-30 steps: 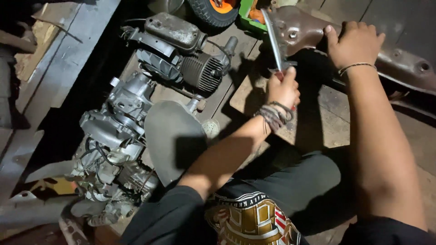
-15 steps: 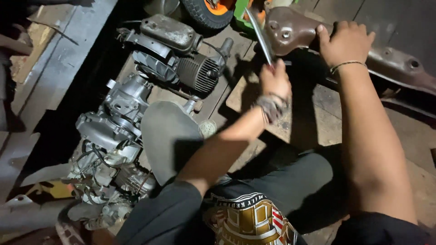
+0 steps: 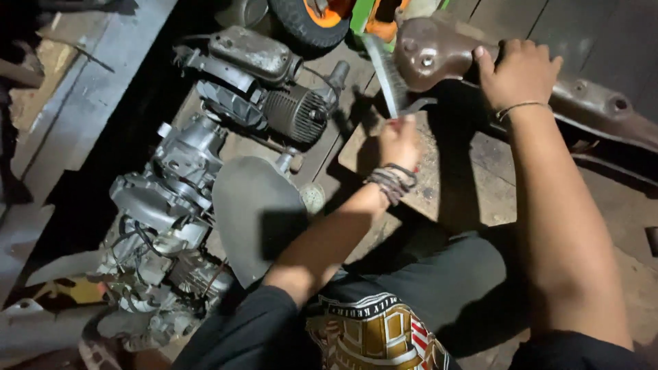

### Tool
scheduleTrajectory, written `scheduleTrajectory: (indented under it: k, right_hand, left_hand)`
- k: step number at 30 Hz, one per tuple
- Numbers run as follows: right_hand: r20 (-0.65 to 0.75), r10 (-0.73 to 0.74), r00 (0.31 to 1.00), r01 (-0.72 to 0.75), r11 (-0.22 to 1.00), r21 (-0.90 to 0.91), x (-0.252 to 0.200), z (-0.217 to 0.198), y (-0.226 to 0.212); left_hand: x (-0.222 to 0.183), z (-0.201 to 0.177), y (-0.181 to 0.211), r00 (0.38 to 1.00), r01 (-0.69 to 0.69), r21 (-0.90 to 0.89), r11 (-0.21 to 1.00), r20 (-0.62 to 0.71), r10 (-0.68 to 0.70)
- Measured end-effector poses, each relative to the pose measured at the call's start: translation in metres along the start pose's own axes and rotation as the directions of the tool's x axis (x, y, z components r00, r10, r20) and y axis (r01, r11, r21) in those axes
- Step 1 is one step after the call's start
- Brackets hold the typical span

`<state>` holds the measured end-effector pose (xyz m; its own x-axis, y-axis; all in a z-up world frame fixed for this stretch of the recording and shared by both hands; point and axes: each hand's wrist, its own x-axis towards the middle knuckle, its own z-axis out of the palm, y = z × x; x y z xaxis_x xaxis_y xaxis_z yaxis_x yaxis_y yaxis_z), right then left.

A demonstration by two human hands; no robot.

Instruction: Cleaning and scraping a metal motorcycle component using a variety of hand tools to remove debris and rust.

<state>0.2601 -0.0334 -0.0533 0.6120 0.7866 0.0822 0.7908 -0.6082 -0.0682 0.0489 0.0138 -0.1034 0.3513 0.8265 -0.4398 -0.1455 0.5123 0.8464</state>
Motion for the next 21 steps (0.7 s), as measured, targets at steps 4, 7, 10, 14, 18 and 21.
scheduleTrajectory:
  k: [4,7,10,14,18,21]
  right_hand:
    - [-0.087,-0.035,0.996,0.033,0.999,-0.03,0.001,0.013,0.006]
    - [-0.086,-0.023,0.996,0.022,1.0,-0.015,0.002,0.014,0.004]
    - [-0.031,0.011,0.999,-0.011,1.0,-0.016,0.001,0.0,-0.006]
    - [-0.028,-0.008,1.0,0.006,0.998,-0.062,-0.003,0.008,-0.003]
    - [-0.065,0.025,0.998,-0.027,0.999,-0.031,0.004,0.005,-0.003]
    - [-0.027,0.034,0.999,-0.034,0.999,0.0,0.002,0.004,-0.006]
  left_hand:
    - [0.032,0.016,-0.017,0.998,0.069,-0.191,0.979,0.009,-0.068]
    - [-0.005,0.019,0.058,0.979,0.203,-0.053,0.978,0.018,-0.202]
    - [-0.009,0.013,0.002,0.989,0.139,-0.185,0.973,0.071,-0.127]
    - [0.036,0.011,-0.008,0.99,0.11,0.025,0.994,-0.09,-0.107]
    - [0.003,0.014,0.006,0.998,0.018,0.197,0.98,-0.063,-0.006]
    - [0.005,0.007,0.027,0.992,0.117,0.153,0.981,-0.057,-0.11]
